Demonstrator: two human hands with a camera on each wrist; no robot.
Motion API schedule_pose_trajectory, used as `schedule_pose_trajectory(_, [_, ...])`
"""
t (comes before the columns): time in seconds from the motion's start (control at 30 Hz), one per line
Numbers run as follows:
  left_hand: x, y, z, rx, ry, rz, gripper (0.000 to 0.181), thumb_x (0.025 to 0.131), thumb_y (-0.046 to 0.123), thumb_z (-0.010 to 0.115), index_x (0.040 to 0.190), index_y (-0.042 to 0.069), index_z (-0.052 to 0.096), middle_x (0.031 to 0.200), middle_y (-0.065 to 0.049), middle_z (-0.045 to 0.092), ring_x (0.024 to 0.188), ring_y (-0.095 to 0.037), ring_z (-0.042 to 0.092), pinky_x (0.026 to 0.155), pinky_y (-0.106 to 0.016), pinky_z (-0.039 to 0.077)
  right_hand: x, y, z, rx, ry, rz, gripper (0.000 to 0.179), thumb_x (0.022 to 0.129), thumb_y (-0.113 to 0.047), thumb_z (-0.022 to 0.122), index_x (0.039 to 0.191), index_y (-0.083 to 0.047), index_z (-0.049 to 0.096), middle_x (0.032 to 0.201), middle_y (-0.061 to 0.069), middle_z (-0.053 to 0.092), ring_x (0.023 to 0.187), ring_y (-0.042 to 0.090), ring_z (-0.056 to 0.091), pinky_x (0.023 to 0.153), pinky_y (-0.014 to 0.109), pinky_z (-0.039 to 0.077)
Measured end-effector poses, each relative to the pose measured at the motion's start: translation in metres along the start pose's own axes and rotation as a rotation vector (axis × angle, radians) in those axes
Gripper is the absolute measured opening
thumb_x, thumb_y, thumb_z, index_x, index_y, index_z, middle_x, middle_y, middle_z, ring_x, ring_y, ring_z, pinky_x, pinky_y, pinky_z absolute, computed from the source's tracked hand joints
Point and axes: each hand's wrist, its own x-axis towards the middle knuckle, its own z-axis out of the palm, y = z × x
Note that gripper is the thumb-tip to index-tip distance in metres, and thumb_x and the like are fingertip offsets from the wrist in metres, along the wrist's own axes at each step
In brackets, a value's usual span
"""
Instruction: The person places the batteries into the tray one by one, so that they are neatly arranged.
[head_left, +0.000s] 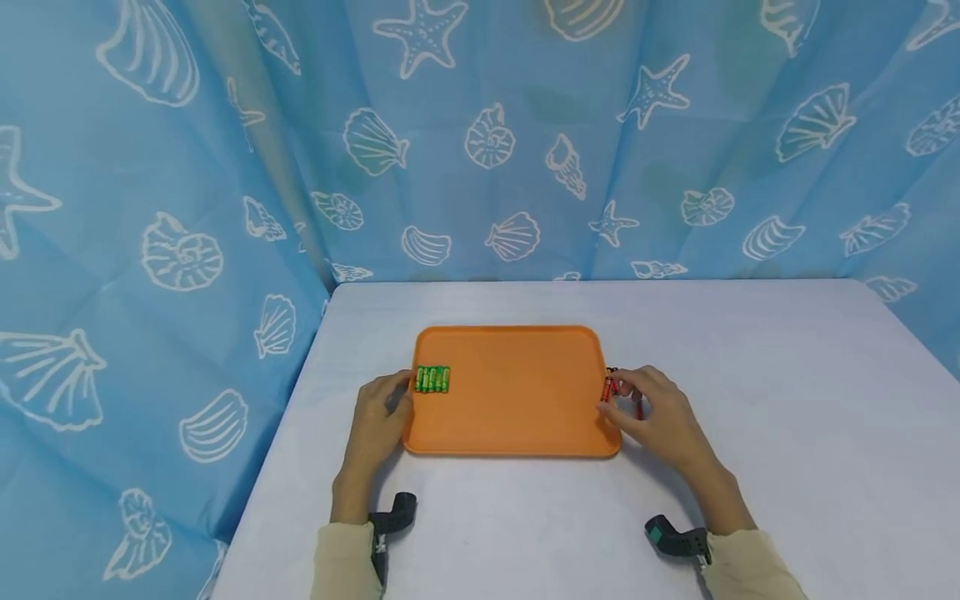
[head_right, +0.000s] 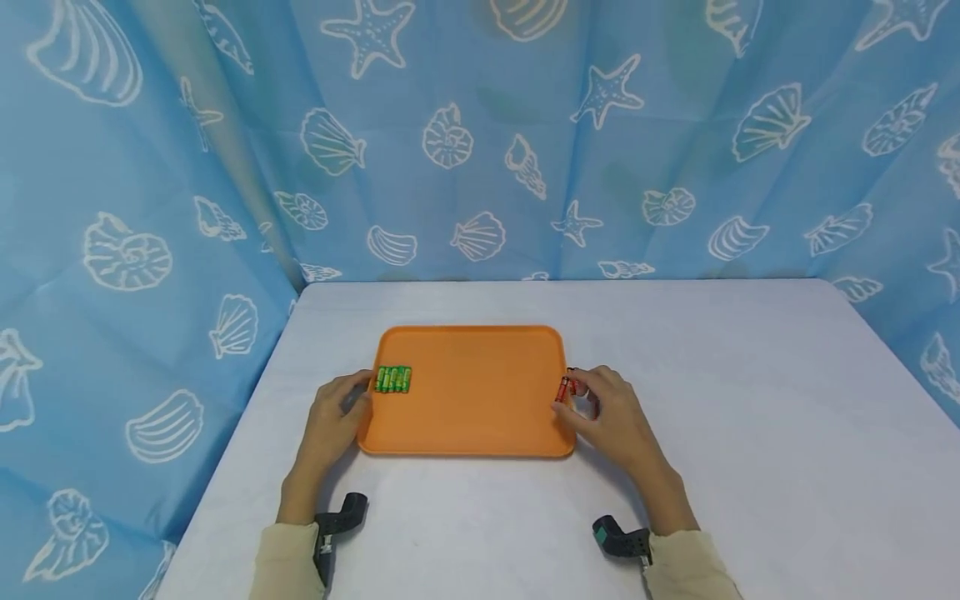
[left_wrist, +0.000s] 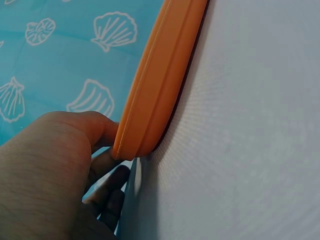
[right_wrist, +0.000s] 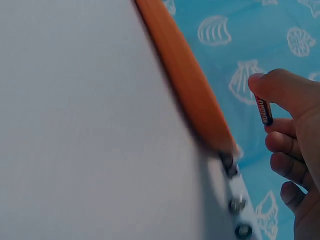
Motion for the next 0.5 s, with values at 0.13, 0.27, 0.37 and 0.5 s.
schedule_pose_trajectory(0.13, [0.001, 0.0, -0.001, 0.007, 0.008, -0.009, 0.037, 0.1, 0.014, 0.056, 0.136, 0.015, 0.062, 0.135, -0.006, 0.058, 0.137, -0.027, 0.038, 0.116, -0.05, 0.03, 0.01, -0.01, 0.007, 0.036, 0.002, -0.042, 0.046, 0.08, -0.024, 0.086, 0.118, -0.006, 0.068, 0.091, 0.003, 0.057, 0.08, 0.018, 0.05, 0.063, 0.033, 0.043])
schedule_pose_trajectory(0.27, [0.001, -0.001, 0.001, 0.014, 0.014, -0.02, 0.036, 0.1, 0.014, 0.057, 0.135, 0.016, 0.063, 0.135, -0.006, 0.058, 0.137, -0.028, 0.038, 0.116, -0.05, 0.031, 0.02, -0.022, 0.015, 0.066, -0.004, -0.074, 0.045, 0.079, -0.023, 0.086, 0.117, -0.008, 0.068, 0.091, 0.001, 0.056, 0.081, 0.018, 0.05, 0.067, 0.035, 0.044])
schedule_pose_trajectory(0.37, [0.0, -0.002, 0.003, 0.018, 0.01, -0.025, 0.036, 0.1, 0.016, 0.057, 0.135, 0.018, 0.063, 0.135, -0.005, 0.059, 0.137, -0.028, 0.039, 0.115, -0.051, 0.032, 0.028, -0.03, 0.022, 0.075, -0.033, -0.075, 0.045, 0.081, -0.025, 0.085, 0.119, -0.009, 0.067, 0.093, -0.001, 0.056, 0.084, 0.016, 0.05, 0.071, 0.037, 0.046])
schedule_pose_trajectory(0.5, [0.001, -0.001, 0.0, 0.018, 0.025, -0.003, 0.036, 0.099, 0.014, 0.058, 0.135, 0.017, 0.063, 0.134, -0.005, 0.06, 0.136, -0.029, 0.04, 0.114, -0.052, 0.033, 0.039, -0.041, 0.032, 0.078, -0.08, -0.08, 0.046, 0.083, -0.028, 0.084, 0.122, -0.011, 0.065, 0.096, -0.002, 0.056, 0.089, 0.017, 0.052, 0.077, 0.04, 0.047])
